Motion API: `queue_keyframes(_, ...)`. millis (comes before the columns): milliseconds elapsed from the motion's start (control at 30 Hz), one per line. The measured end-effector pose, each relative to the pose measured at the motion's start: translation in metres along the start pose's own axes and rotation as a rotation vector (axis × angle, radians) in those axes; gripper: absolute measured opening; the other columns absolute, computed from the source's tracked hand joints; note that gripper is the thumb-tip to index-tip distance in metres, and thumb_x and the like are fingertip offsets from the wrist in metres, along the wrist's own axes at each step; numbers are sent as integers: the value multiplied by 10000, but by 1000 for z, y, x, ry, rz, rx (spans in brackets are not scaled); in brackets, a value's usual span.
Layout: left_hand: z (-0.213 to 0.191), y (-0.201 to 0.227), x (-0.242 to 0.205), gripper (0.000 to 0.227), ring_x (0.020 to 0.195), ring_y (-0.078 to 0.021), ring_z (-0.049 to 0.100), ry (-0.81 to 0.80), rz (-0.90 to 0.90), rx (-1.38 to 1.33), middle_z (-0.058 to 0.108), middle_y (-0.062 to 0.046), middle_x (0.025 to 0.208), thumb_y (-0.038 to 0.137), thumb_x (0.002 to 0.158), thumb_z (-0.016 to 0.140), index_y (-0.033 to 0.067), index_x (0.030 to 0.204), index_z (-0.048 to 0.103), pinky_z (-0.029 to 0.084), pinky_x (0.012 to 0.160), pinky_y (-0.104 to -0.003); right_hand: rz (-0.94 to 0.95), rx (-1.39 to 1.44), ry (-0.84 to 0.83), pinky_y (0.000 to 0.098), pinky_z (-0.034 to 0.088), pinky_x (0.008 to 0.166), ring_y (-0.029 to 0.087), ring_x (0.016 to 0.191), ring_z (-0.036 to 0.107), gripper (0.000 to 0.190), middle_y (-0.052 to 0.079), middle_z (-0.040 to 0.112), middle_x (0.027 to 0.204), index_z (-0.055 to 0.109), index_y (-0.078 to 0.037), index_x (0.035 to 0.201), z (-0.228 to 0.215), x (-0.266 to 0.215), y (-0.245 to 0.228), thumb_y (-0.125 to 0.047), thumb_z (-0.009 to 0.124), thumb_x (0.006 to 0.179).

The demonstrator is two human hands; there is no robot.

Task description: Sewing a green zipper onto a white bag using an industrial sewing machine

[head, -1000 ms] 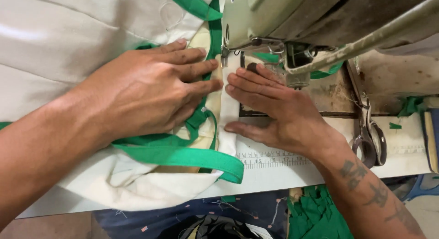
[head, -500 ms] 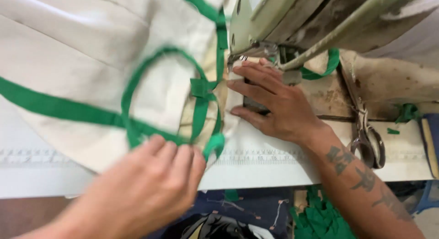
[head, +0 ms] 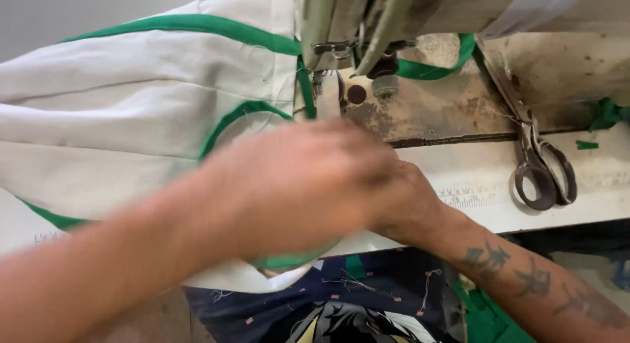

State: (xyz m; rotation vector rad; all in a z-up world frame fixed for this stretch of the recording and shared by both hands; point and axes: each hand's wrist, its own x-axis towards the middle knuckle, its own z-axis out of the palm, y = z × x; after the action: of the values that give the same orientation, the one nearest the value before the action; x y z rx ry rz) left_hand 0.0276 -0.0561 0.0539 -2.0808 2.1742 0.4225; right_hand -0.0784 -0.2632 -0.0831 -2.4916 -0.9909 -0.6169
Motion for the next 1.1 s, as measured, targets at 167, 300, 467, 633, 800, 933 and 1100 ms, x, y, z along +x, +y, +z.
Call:
queue_keyframes(167, 59, -60, -18, 531, 1127, -299, 696, 200, -51, 57, 612, -238, 1457, 383, 1119, 509, 40, 1519, 573, 615, 929, -444, -35, -22, 0, 545, 504, 1242, 373, 1325, 726, 324, 229, 759, 1372, 745, 55, 1294, -16, 21, 5, 7, 503, 1083)
queue_keyframes(300, 65, -53, -23, 400, 1160, -338, 738, 379, -57, 61, 753, -225, 1355, 365, 1142, 534, 61, 1079, 785, 606, 864, -488, -44, -16, 37, 579, 542, 1212, 371, 1303, 741, 366, 236, 753, 1363, 734, 79, 1242, -19, 21, 7, -65, 419, 1125)
queue_keyframes(467, 70, -53, -12, 518, 1180, -396, 727, 305, -219, -57, 760, -226, 1196, 472, 1176, 411, 95, 1108, 761, 561, 1121, -577, -28, -15, 9, 538, 540, 1210, 324, 1277, 759, 331, 221, 769, 1344, 762, 45, 1247, -19, 25, 12, 22, 479, 1076)
queue_keyframes(633, 79, -58, -1, 502, 936, -334, 743, 474, -333, 13, 751, -129, 1066, 414, 1093, 675, 27, 1409, 623, 633, 857, -500, 17, 58, -91, 546, 495, 1262, 307, 1326, 727, 465, 148, 776, 1351, 720, -13, 1309, -22, 30, 17, 117, 467, 941)
queue_keyframes(800, 92, -61, -3, 533, 1082, -264, 594, 432, -288, 252, 643, -76, 1372, 445, 1118, 567, 108, 1520, 666, 583, 895, -445, -31, -31, -78, 592, 504, 1260, 402, 1354, 701, 348, 242, 725, 1411, 727, 67, 1355, -15, 27, 21, -10, 513, 1091)
queue_keyframes(933, 95, -61, -9, 480, 1117, -288, 603, 560, -251, 193, 629, -94, 1376, 401, 1131, 576, 99, 1477, 716, 543, 926, -434, -54, -1, -102, 561, 509, 1254, 383, 1363, 699, 435, 233, 727, 1417, 731, 76, 1340, -17, 29, 19, -55, 402, 1088)
queue_keyframes(1100, 93, -51, -10, 501, 1286, -291, 676, 567, -274, 302, 739, -169, 1457, 409, 1126, 579, 44, 1434, 731, 516, 1147, -404, -73, -34, -122, 562, 569, 1197, 374, 1303, 733, 361, 227, 760, 1359, 765, 56, 1291, -21, 34, 23, -164, 539, 1116)
